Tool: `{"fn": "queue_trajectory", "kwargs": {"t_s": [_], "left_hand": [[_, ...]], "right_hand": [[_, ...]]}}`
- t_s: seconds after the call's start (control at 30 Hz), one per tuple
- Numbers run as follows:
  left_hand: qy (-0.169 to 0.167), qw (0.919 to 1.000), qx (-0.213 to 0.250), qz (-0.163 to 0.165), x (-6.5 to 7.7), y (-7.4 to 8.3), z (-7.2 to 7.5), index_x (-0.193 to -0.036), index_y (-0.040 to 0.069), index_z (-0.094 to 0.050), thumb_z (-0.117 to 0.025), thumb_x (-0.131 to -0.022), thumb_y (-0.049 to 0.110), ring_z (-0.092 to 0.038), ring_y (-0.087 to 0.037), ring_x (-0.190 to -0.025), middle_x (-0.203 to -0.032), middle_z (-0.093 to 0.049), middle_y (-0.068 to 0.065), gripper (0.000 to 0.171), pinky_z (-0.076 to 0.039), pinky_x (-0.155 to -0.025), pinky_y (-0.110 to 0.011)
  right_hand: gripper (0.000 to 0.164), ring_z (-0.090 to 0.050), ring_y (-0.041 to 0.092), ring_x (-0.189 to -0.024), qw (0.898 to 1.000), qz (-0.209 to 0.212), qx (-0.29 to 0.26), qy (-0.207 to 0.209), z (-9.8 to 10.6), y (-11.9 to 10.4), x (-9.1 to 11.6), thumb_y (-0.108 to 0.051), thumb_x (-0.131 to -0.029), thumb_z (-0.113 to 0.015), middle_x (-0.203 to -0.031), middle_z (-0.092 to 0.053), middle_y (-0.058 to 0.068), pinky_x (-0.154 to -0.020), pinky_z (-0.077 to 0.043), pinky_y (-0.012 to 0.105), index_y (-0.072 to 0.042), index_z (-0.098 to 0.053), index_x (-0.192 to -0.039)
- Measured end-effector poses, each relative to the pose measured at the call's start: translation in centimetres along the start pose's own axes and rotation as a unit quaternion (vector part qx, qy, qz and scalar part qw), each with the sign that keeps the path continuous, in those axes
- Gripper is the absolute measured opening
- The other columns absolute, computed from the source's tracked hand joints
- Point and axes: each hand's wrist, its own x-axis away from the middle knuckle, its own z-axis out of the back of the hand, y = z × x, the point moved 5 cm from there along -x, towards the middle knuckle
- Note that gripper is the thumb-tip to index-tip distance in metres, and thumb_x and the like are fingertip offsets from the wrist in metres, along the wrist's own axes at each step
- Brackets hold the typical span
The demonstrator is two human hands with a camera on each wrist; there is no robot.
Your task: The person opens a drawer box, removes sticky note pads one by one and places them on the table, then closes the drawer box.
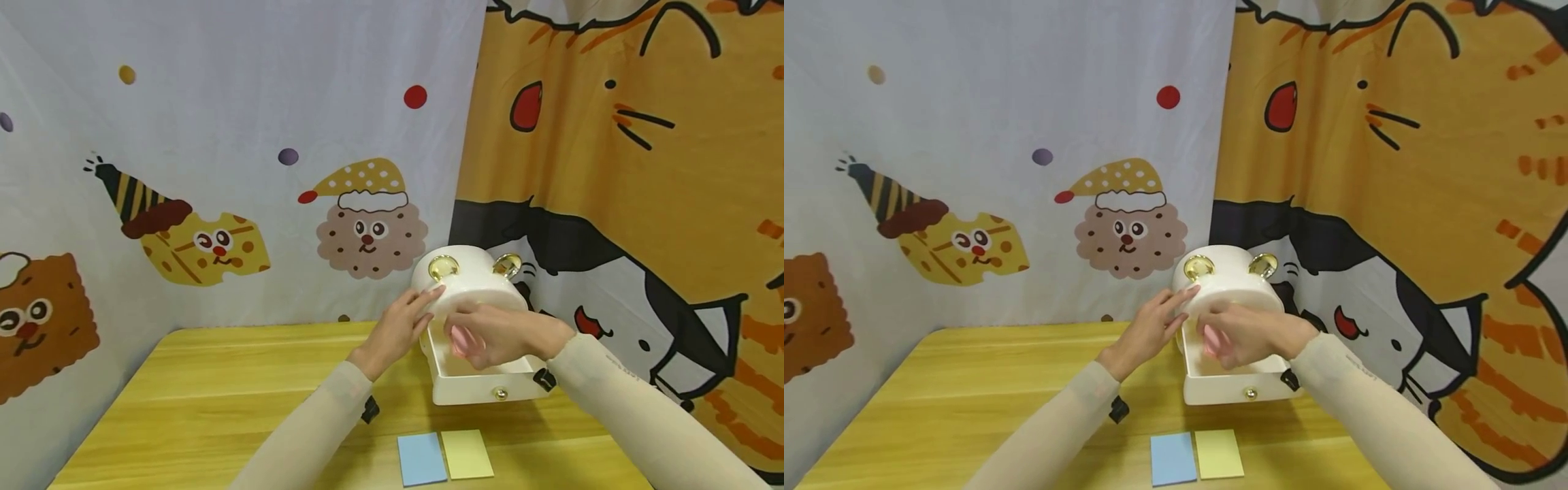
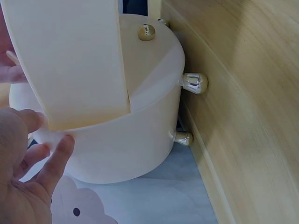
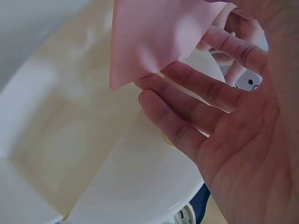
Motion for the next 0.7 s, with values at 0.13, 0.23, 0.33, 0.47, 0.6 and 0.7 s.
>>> {"fn": "queue_trajectory", "kwargs": {"t_s": [0.13, 0.23, 0.33, 0.47, 0.6, 0.7], "left_hand": [[0.004, 1.0, -0.003, -0.003, 0.1, 0.0, 0.0, -0.172, 0.016, -0.059, -0.077, -0.114, 0.011, -0.065, -0.018, -0.091, -0.123, -0.071, -0.013, 0.061, -0.065, -0.083, -0.026], [0.007, 0.9999, -0.005, -0.007, 0.0, 0.0, -0.1, -0.172, 0.016, -0.06, -0.077, -0.114, 0.011, -0.065, -0.018, -0.09, -0.122, -0.071, -0.013, 0.061, -0.065, -0.082, -0.025], [0.006, 0.9999, -0.006, -0.007, 0.0, 0.0, -0.1, -0.172, 0.016, -0.06, -0.077, -0.114, 0.011, -0.065, -0.018, -0.09, -0.123, -0.071, -0.014, 0.061, -0.065, -0.082, -0.024], [0.004, 1.0, -0.006, -0.004, -0.2, -0.1, -0.1, -0.173, 0.017, -0.059, -0.077, -0.114, 0.011, -0.066, -0.019, -0.09, -0.123, -0.071, -0.015, 0.061, -0.066, -0.082, -0.024], [0.005, 1.0, -0.003, -0.005, -0.2, -0.2, 0.0, -0.173, 0.016, -0.059, -0.077, -0.114, 0.011, -0.067, -0.019, -0.092, -0.123, -0.071, -0.015, 0.062, -0.067, -0.083, -0.025], [0.003, 1.0, 0.0, -0.002, -0.1, -0.2, 0.0, -0.173, 0.016, -0.058, -0.076, -0.114, 0.011, -0.066, -0.02, -0.092, -0.123, -0.071, -0.015, 0.061, -0.067, -0.084, -0.026]], "right_hand": [[0.05, -0.069, 0.019, -0.096, 1.0, -0.004, 0.008, 0.015, 0.2, -0.1, 0.3, -0.008, -0.083, -0.09, -0.126, -0.069, 0.002, -0.086, -0.06, 0.028, -0.013, -0.073, -0.13], [0.051, -0.068, 0.019, -0.1, 0.999, -0.012, 0.019, 0.03, 0.4, -0.2, 0.5, -0.01, -0.083, -0.09, -0.128, -0.07, -0.002, -0.088, -0.06, 0.03, -0.015, -0.073, -0.131], [0.052, -0.068, 0.019, -0.106, 0.999, -0.023, 0.017, 0.042, 0.6, -0.4, 0.7, -0.012, -0.084, -0.092, -0.129, -0.071, -0.004, -0.092, -0.062, 0.033, -0.015, -0.074, -0.133], [0.056, -0.067, 0.02, -0.112, 0.998, -0.032, 0.017, 0.057, 1.1, -0.7, 0.9, -0.012, -0.083, -0.095, -0.131, -0.071, -0.004, -0.098, -0.063, 0.038, -0.016, -0.074, -0.135], [0.058, -0.066, 0.021, -0.113, 0.997, -0.037, 0.021, 0.063, 1.2, -0.8, 1.2, -0.013, -0.082, -0.097, -0.132, -0.072, -0.004, -0.098, -0.063, 0.039, -0.016, -0.075, -0.136], [0.058, -0.066, 0.02, -0.111, 0.997, -0.042, 0.018, 0.064, 1.2, -0.9, 1.3, -0.014, -0.084, -0.097, -0.134, -0.071, -0.004, -0.095, -0.062, 0.036, -0.015, -0.075, -0.137]]}}
